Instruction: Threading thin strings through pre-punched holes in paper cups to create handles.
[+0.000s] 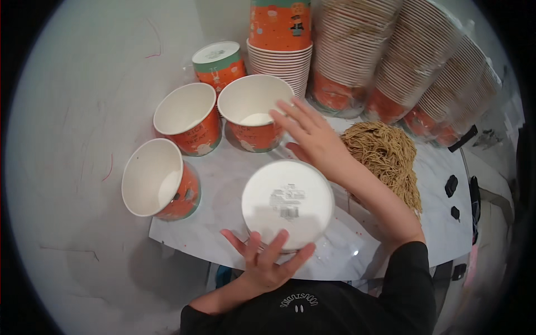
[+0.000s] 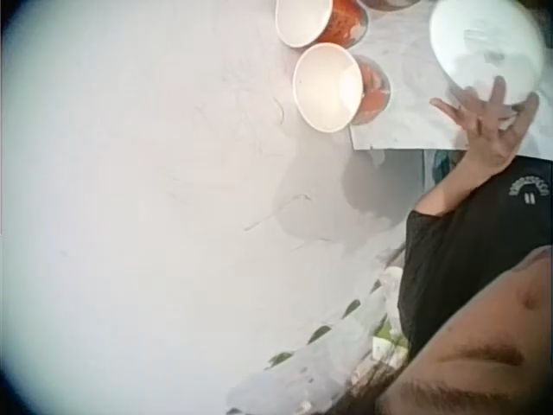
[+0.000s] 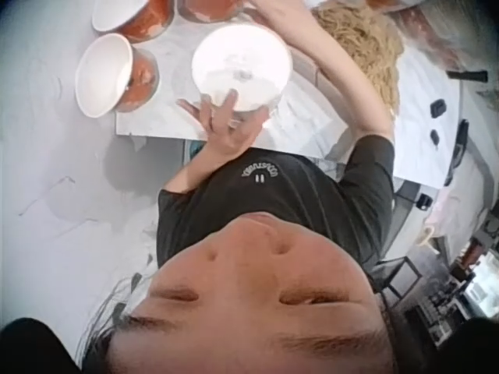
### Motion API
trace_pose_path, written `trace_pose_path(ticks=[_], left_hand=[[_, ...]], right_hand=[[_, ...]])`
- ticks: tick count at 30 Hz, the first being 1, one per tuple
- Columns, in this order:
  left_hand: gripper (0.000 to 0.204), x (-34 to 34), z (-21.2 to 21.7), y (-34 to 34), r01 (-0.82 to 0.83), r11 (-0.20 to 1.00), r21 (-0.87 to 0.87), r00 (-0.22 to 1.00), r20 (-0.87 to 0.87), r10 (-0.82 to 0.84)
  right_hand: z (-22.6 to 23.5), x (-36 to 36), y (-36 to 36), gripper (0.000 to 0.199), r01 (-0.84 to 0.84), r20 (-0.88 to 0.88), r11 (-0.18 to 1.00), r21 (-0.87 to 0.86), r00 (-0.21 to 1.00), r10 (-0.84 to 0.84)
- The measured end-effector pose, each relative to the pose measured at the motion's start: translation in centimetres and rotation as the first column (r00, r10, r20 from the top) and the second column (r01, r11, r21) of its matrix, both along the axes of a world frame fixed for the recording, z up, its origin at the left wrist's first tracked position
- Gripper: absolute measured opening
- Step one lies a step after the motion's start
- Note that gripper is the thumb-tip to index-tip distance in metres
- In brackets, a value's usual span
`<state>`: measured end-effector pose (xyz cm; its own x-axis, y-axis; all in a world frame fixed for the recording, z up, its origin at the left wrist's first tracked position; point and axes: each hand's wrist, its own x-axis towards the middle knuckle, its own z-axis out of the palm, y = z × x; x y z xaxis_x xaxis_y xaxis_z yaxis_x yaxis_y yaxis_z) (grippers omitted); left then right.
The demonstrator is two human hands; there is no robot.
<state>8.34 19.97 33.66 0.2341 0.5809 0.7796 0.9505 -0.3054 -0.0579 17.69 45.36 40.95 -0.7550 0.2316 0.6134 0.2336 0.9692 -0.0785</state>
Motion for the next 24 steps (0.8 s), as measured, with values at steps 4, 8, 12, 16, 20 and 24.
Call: trace_pose_path(ticks=[4, 8, 12, 16, 20, 24], left_hand=[[0.062, -1.1, 0.1, 1.6, -0.137, 0.982, -0.129, 0.943, 0.287, 0.169], [0.073, -3.5, 1.8, 3.5, -0.087, 0.983, -0.164, 0.897, 0.415, 0.149], [0.079, -5.2, 3.3, 4.8, -0.060, 0.977, -0.204, 0.914, 0.382, 0.136], [0.074, -5.9, 4.4, 6.1, -0.118, 0.967, -0.228, 0.907, 0.371, 0.198], [0.069, -6.5, 5.4, 9.6, -0.174, 0.951, -0.257, 0.903, 0.344, 0.258], [0.069, -8.8, 4.6, 14.7, -0.302, 0.932, -0.200, 0.922, 0.186, 0.339]], right_hand=[[-1.8, -2.0, 2.8, 0.045, 0.016, -0.048, 0.996, 0.082, 0.999, -0.012], [-0.6, 0.6, 3.0, 0.033, 0.110, -0.112, 0.993, 0.041, 0.988, -0.105], [2.5, 5.0, 1.0, 0.030, 0.211, -0.183, 0.973, -0.091, 0.957, -0.224], [6.8, 10.1, 0.0, 0.025, 0.205, -0.298, 0.966, -0.155, 0.923, -0.243], [9.5, 13.3, -1.7, 0.025, 0.073, -0.488, 0.893, -0.443, 0.817, -0.308], [11.1, 15.2, -3.4, 0.021, 0.096, -0.263, 0.970, -0.224, 0.952, -0.155]])
